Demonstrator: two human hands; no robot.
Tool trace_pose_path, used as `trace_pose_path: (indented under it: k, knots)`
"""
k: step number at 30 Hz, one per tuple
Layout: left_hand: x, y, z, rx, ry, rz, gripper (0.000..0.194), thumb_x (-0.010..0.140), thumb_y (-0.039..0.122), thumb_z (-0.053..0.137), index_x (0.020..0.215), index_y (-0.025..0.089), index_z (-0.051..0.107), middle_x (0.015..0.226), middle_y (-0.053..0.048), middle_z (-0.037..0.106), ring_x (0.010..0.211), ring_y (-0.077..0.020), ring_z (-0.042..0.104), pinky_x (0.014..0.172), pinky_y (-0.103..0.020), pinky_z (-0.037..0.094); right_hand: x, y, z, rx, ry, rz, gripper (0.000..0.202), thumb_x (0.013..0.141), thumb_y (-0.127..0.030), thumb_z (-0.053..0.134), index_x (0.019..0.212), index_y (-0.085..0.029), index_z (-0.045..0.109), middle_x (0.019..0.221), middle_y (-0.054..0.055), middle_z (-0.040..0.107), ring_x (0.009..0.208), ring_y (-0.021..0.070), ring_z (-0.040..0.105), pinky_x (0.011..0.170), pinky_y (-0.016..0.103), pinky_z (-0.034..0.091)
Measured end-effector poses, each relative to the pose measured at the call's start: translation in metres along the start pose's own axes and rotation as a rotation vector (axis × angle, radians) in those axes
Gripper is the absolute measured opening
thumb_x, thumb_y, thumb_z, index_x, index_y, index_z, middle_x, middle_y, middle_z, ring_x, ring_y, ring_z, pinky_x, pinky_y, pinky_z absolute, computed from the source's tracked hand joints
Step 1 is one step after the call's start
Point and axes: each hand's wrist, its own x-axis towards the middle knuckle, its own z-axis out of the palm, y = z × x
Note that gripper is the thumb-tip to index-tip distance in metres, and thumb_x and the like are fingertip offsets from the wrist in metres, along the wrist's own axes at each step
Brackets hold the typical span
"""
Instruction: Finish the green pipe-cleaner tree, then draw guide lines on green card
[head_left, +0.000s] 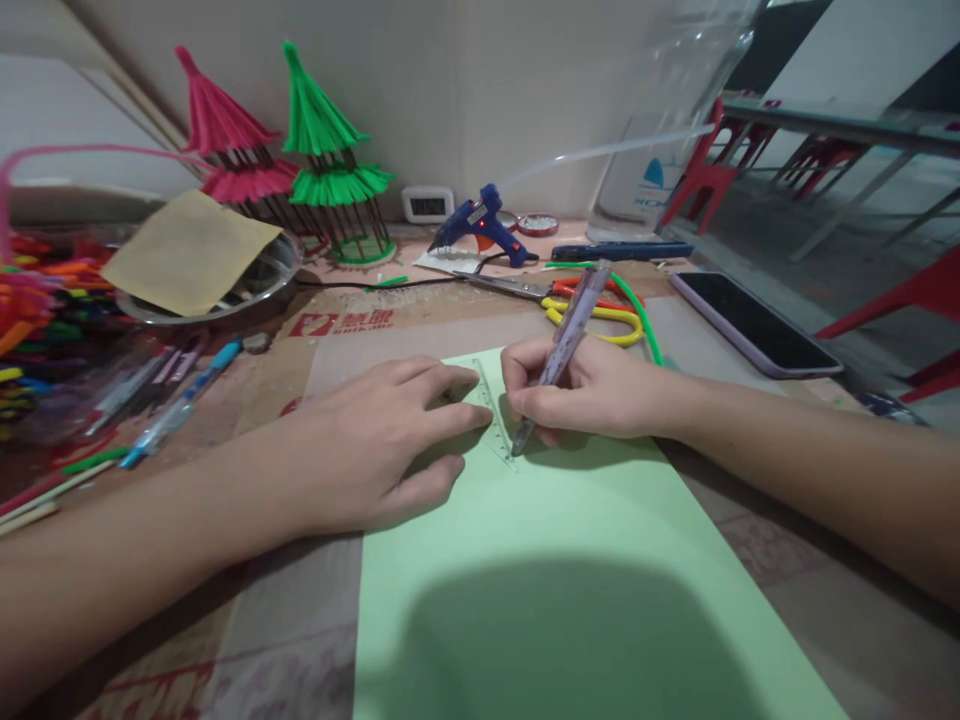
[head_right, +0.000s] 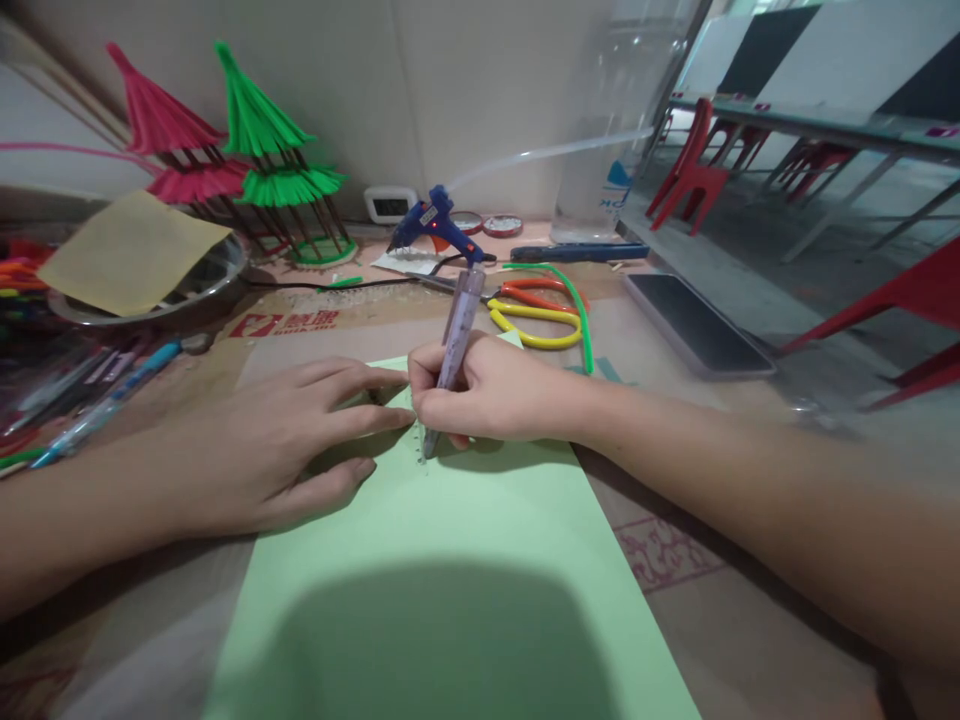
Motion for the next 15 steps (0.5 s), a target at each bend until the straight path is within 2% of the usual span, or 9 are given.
trace_pose_path:
  k: [15]
  knots:
    - [-0.0007, -0.0006, 0.0031, -0.001, 0.043, 0.006, 0.033, 0.096, 0.026, 0.049, 0.124, 0.021, 0.065, 0.133, -0.017, 0.059, 0.119, -0.0338, 0.06, 0.107, -0.054, 0.048, 0.0014, 0.0009, -0.002, 0.019, -0.06, -0.004, 0.01, 0.077, -0.013, 0.056, 0.07, -0.019, 0.053, 0.05, -0.006, 0.055, 0.047, 0.0083, 0.051, 0.044, 0.017, 0.039]
